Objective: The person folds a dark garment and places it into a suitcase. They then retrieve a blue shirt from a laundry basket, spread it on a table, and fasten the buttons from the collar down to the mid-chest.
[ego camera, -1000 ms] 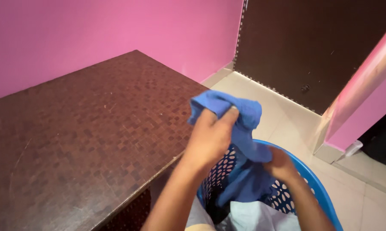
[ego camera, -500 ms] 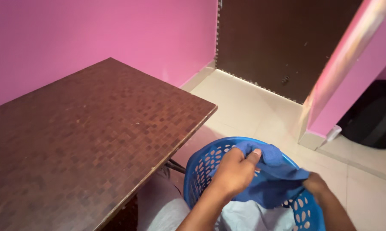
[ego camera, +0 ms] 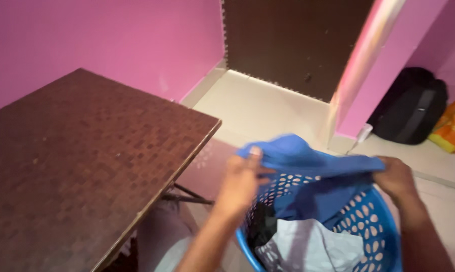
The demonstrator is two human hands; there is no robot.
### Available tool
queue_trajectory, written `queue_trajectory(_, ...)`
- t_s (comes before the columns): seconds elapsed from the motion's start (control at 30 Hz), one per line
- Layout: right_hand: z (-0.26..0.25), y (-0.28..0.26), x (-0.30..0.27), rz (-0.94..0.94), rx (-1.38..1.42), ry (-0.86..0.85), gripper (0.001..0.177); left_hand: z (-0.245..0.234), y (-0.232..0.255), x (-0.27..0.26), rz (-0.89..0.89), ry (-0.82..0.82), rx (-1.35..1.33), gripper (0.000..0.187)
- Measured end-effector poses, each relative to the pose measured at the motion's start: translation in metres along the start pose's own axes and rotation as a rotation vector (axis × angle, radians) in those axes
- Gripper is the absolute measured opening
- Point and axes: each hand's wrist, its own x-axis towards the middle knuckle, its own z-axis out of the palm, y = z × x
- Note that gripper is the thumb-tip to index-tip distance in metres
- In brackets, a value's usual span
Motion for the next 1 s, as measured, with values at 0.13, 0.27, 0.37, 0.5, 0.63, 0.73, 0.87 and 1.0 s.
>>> queue_trajectory(0.13, -0.039, -0.104, -0.035, -0.208, -0.059, 0.099, 0.026, -0.044, 0.056, -0.018, 0.057, 0.265, 0.248, 0.045)
queue_trajectory(0.27, -0.078, -0.214, -0.079, -0.162, 0.427, 0.099, 0.027, -0.043, 0.079, -0.046, 0.252, 0.219, 0.4, 0.04)
queue_trajectory(0.37, -0.102, -0.27, -0.111, -0.176, 0.692, 0.032, 0.029, -0.014, 0.079, -0.053, 0.48, -0.143, 0.475, 0.052)
queue_trajectory(0.5, -0.104, -0.3, -0.139, -0.291, 0.818, -0.137, 0.022, 0.033, 0.07, -0.052, 0.328, -0.116, 0.738, 0.052)
queue_trajectory(0.63, -0.101, -0.303, -0.143, -0.368, 0.812, -0.255, 0.022, 0.037, 0.074, -0.034, 0.514, 0.095, 0.443, 0.015)
queue_trajectory(0.73, -0.094, -0.302, -0.146, -0.422, 0.727, -0.239, 0.044, 0.028, 0.084, -0.024, 0.59, 0.136, 0.432, 0.009)
queue_trajectory(0.87, -0.071, -0.299, -0.143, -0.285, 0.528, -0.316, 0.046, 0.028, 0.114, -0.004, 0.604, 0.238, 0.45, 0.012)
queue_trajectory(1.0, -0.064, -0.279, -0.13, -0.217, 0.121, -0.551, 0.04, 0.018, 0.16, 0.004, 0.701, 0.183, 0.214, 0.01)
